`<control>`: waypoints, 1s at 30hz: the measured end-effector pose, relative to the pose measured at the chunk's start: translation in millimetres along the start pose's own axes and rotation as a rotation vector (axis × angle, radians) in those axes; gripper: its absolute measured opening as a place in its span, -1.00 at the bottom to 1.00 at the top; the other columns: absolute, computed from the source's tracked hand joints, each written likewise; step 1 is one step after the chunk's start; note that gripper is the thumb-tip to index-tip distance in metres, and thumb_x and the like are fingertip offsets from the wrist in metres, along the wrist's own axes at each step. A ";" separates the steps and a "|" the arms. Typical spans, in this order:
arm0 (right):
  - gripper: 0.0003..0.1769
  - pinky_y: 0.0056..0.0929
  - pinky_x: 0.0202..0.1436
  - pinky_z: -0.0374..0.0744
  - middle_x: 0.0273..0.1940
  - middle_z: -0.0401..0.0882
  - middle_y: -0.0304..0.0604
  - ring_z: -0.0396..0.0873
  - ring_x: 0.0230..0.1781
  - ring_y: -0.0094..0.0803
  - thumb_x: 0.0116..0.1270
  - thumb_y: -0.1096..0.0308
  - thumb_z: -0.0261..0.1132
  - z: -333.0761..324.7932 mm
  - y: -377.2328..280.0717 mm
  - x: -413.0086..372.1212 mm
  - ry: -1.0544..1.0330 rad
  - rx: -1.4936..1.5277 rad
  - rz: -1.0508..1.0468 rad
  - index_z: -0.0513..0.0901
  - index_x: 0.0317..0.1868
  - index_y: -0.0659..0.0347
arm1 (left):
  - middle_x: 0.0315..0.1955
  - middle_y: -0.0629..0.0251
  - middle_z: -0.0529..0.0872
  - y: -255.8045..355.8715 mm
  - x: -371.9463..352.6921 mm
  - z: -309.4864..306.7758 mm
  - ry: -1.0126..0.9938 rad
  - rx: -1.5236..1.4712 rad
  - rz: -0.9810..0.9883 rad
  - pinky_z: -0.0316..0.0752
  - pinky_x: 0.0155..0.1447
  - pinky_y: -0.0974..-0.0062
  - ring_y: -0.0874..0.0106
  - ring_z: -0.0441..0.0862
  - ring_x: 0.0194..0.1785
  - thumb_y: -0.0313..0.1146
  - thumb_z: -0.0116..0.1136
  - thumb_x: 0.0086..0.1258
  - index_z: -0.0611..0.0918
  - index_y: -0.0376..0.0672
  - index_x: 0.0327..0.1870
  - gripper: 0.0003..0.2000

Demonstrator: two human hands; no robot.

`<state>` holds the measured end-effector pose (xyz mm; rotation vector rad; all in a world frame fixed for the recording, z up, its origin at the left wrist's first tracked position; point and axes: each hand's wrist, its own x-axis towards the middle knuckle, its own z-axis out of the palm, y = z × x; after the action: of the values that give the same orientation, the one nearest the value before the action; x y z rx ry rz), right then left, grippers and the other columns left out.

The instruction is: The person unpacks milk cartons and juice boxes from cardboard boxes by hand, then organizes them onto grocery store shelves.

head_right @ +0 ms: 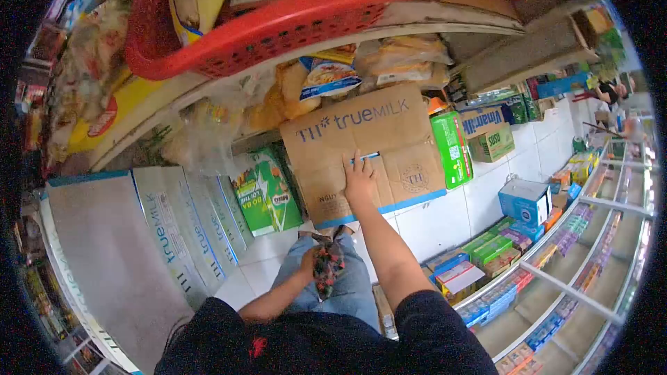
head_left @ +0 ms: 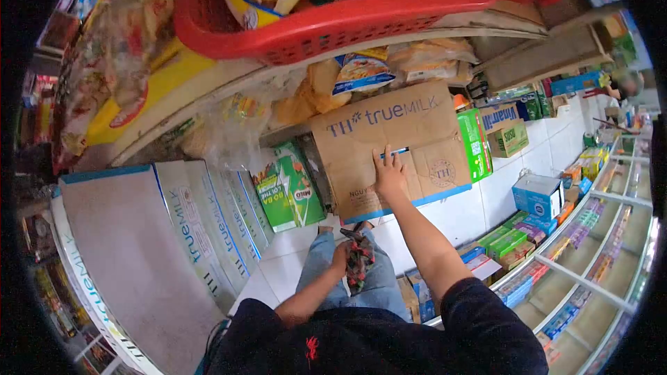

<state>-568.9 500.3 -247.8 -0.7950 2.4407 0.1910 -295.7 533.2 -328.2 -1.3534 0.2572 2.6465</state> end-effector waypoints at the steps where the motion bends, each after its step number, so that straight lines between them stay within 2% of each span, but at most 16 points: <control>1: -0.03 -0.04 0.30 0.08 0.39 -0.27 -0.22 -0.12 0.37 -0.17 -0.09 0.23 0.39 0.0 1.7 -8.2 0.015 0.010 0.017 0.02 0.32 -0.26 | -0.27 0.31 0.58 -1.3 -2.4 5.2 0.095 0.045 0.051 0.38 -0.01 0.48 0.40 0.51 -0.17 -0.14 -0.12 0.28 0.53 -0.14 -0.12 -0.69; 2: -0.04 -0.07 0.29 0.10 0.36 -0.16 -0.12 -0.07 0.35 -0.12 -0.10 0.16 0.40 6.2 3.7 -16.0 0.081 0.028 -0.017 0.05 0.31 -0.13 | -0.25 0.35 0.54 6.6 -14.9 24.6 0.270 0.194 0.176 0.33 0.00 0.52 0.46 0.47 -0.12 -0.13 -0.11 0.28 0.51 -0.14 -0.11 -0.68; 4: -0.03 -0.09 0.29 0.11 0.34 -0.05 -0.01 -0.03 0.33 -0.07 -0.11 0.09 0.41 19.0 6.9 -32.4 0.168 0.048 -0.030 0.09 0.30 0.00 | -0.22 0.36 0.53 31.9 -27.9 54.1 0.234 0.128 0.205 0.31 0.02 0.53 0.48 0.45 -0.09 -0.13 -0.11 0.28 0.50 -0.13 -0.10 -0.68; 6: -0.18 -0.23 0.30 0.10 0.27 0.08 0.10 0.08 0.29 -0.09 0.02 0.04 0.30 36.7 11.9 -52.3 0.219 0.566 -0.086 0.19 0.24 0.20 | -0.21 0.36 0.53 68.8 -56.6 103.1 0.202 0.096 0.231 0.30 0.04 0.52 0.48 0.44 -0.06 -0.13 -0.11 0.28 0.45 -0.09 -0.04 -0.68; 9: -0.33 -0.38 0.29 0.11 0.26 0.14 0.02 0.14 0.26 -0.24 0.22 0.06 0.11 62.4 18.0 -83.1 -0.103 1.256 -0.226 0.18 0.24 0.25 | -0.23 0.36 0.59 97.6 -58.0 137.0 0.108 -0.036 0.188 0.34 0.06 0.45 0.44 0.51 -0.10 -0.05 -0.11 0.28 0.51 -0.11 -0.13 -0.65; 10: -0.37 -0.39 0.28 0.13 0.26 0.14 -0.03 0.14 0.27 -0.31 0.28 0.07 0.05 62.0 14.3 -94.2 -0.141 1.473 -0.323 0.17 0.25 0.25 | -0.17 0.37 0.52 97.2 -37.0 131.5 0.107 0.053 0.256 0.28 0.10 0.48 0.47 0.44 -0.04 -0.10 -0.14 0.29 0.38 -0.09 0.06 -0.62; 15: -0.30 -0.45 0.23 0.18 0.30 0.02 -0.16 0.09 0.26 -0.40 0.29 0.05 0.04 37.3 40.8 -109.9 -0.312 1.991 0.010 0.02 0.33 0.15 | -0.03 0.15 0.42 72.3 -9.0 207.8 0.049 0.421 0.592 0.18 0.19 0.40 0.29 0.34 0.09 -0.04 -0.20 0.33 0.32 -0.16 0.14 -0.53; 16: -0.31 -0.46 0.18 0.25 0.17 0.26 -0.12 0.25 0.16 -0.39 0.24 0.12 0.13 40.8 49.0 -102.6 -0.163 2.077 0.103 0.09 0.31 0.14 | -0.03 0.08 0.41 61.7 15.1 208.5 0.025 0.663 0.779 0.18 0.19 0.38 0.24 0.32 0.10 -0.01 -0.25 0.35 0.30 -0.21 0.15 -0.50; 17: -0.31 -0.46 0.18 0.25 0.17 0.26 -0.12 0.25 0.16 -0.39 0.24 0.12 0.13 35.8 60.7 -100.4 -0.175 2.100 0.122 0.09 0.31 0.14 | -0.03 0.02 0.40 54.6 19.2 213.0 0.003 0.919 0.942 0.17 0.19 0.36 0.18 0.31 0.10 0.01 -0.30 0.36 0.29 -0.26 0.17 -0.46; 18: -0.36 -0.46 0.11 0.31 0.04 0.37 -0.13 0.34 0.05 -0.40 0.19 0.20 0.18 30.4 79.0 -93.8 -0.081 1.977 0.144 0.18 0.25 0.17 | -0.05 -0.08 0.39 55.5 32.2 219.9 0.082 0.977 0.760 0.17 0.17 0.30 0.10 0.31 0.09 0.02 -0.36 0.38 0.29 -0.26 0.18 -0.45; 20: -0.42 -0.50 0.00 0.39 -0.11 0.50 -0.15 0.44 -0.11 -0.43 0.09 0.35 0.22 6.4 116.4 -86.3 0.150 1.786 0.098 0.31 0.16 0.25 | -0.05 -0.08 0.40 76.0 30.0 269.9 0.062 1.333 0.788 0.17 0.16 0.27 0.07 0.31 0.08 0.01 -0.34 0.38 0.35 -0.24 0.13 -0.48; 22: -0.51 -0.53 -0.06 0.42 -0.16 0.52 -0.16 0.46 -0.18 -0.47 0.02 0.42 0.21 -17.3 159.8 -77.1 0.317 1.670 0.070 0.42 0.03 0.29 | -0.07 -0.04 0.43 83.8 69.7 292.7 0.120 1.024 0.848 0.18 0.15 0.29 0.08 0.32 0.08 -0.02 -0.30 0.39 0.38 -0.22 0.12 -0.51; 25: -0.69 -0.52 -0.09 0.41 -0.20 0.52 -0.16 0.47 -0.20 -0.46 -0.06 0.44 0.21 -41.8 226.8 -55.4 0.423 1.469 0.163 0.55 -0.22 0.29 | 0.09 -0.04 0.32 100.9 88.8 345.3 0.219 1.268 0.987 0.10 0.21 0.29 0.10 0.23 0.17 -0.13 -0.28 0.38 0.20 -0.19 0.24 -0.52; 27: -0.66 -0.49 -0.07 0.40 -0.20 0.51 -0.14 0.46 -0.17 -0.40 -0.09 0.45 0.19 -53.8 257.7 -35.4 0.814 1.103 0.161 0.54 -0.20 0.30 | 0.24 -0.03 0.12 95.0 140.5 338.5 0.502 1.735 1.180 -0.11 0.30 0.13 0.10 0.04 0.30 -0.11 -0.27 0.37 0.10 -0.15 0.31 -0.47; 28: -0.69 -0.44 -0.05 0.40 -0.21 0.52 -0.11 0.47 -0.17 -0.34 -0.12 0.43 0.21 -53.8 274.8 -22.6 0.756 1.164 0.141 0.57 -0.26 0.29 | 0.33 0.07 -0.07 90.7 163.8 329.8 0.498 1.636 1.055 -0.34 0.32 -0.05 0.05 -0.12 0.36 -0.10 -0.22 0.35 0.05 -0.07 0.33 -0.45; 30: -0.69 -0.39 0.02 0.39 -0.14 0.53 -0.04 0.48 -0.10 -0.27 -0.12 0.40 0.23 -55.1 301.6 1.0 0.583 1.138 0.114 0.60 -0.27 0.26 | 0.33 0.09 -0.07 84.2 189.2 318.2 0.603 1.750 1.067 -0.34 0.31 -0.08 0.07 -0.13 0.37 -0.09 -0.21 0.34 0.06 -0.06 0.33 -0.44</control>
<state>-770.2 729.0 -213.5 -0.1740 2.4948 -1.4280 -673.7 534.0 -291.9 -1.1075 2.8921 0.9278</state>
